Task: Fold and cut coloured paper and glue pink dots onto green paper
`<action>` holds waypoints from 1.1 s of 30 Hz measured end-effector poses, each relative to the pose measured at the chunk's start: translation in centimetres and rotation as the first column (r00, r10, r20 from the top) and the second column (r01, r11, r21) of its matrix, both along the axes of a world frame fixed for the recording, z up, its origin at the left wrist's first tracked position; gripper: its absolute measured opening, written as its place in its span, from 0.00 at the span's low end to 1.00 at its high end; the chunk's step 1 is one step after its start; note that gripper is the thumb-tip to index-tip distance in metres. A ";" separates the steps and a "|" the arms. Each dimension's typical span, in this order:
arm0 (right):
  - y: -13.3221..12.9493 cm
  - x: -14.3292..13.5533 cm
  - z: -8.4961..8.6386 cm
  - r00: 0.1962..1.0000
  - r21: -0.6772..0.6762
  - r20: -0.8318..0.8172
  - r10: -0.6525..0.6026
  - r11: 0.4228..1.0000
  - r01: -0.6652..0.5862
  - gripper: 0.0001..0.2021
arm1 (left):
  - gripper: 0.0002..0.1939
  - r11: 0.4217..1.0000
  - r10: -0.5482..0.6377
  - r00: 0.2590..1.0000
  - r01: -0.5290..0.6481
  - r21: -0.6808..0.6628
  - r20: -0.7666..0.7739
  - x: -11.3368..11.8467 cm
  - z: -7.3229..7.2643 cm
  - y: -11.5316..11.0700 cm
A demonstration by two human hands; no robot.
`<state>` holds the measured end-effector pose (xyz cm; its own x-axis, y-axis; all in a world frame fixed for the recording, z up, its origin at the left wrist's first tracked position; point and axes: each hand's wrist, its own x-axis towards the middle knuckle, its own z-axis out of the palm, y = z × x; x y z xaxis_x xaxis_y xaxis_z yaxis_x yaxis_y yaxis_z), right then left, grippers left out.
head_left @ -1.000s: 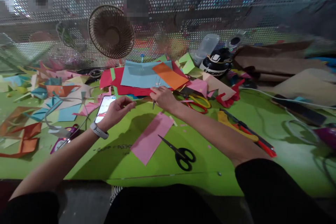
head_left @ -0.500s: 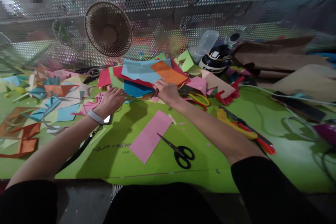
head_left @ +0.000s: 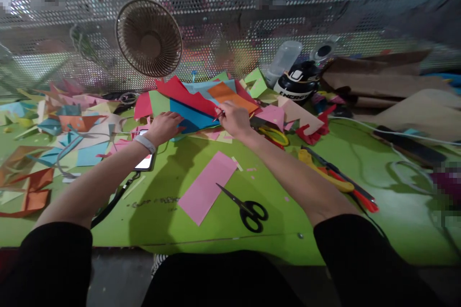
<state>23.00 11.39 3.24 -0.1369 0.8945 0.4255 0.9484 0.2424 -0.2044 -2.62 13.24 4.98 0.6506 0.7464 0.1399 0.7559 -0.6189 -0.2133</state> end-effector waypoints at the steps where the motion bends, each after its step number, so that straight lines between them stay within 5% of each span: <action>1: 0.1 0.1 0.1 1.000 0.003 -0.009 -0.008 1.000 0.008 0.16 | 0.18 1.000 -0.004 1.000 0.004 -0.006 0.001 0.7 -0.1 0.3; 12: 1.2 0.8 0.5 0.999 0.039 -0.038 -0.029 0.999 0.030 0.15 | 0.16 0.998 -0.067 0.998 0.067 -0.014 -0.005 8.6 -2.0 2.4; 21: 1.0 1.2 0.6 0.999 0.015 -0.032 -0.032 0.999 0.032 0.15 | 0.14 0.991 -0.128 0.990 0.129 0.020 -0.063 8.9 -3.2 2.1; 33: 1.3 1.2 0.9 0.999 0.019 -0.026 -0.030 0.999 0.030 0.15 | 0.19 0.991 -0.094 0.993 0.099 0.085 -0.066 8.9 -2.7 2.9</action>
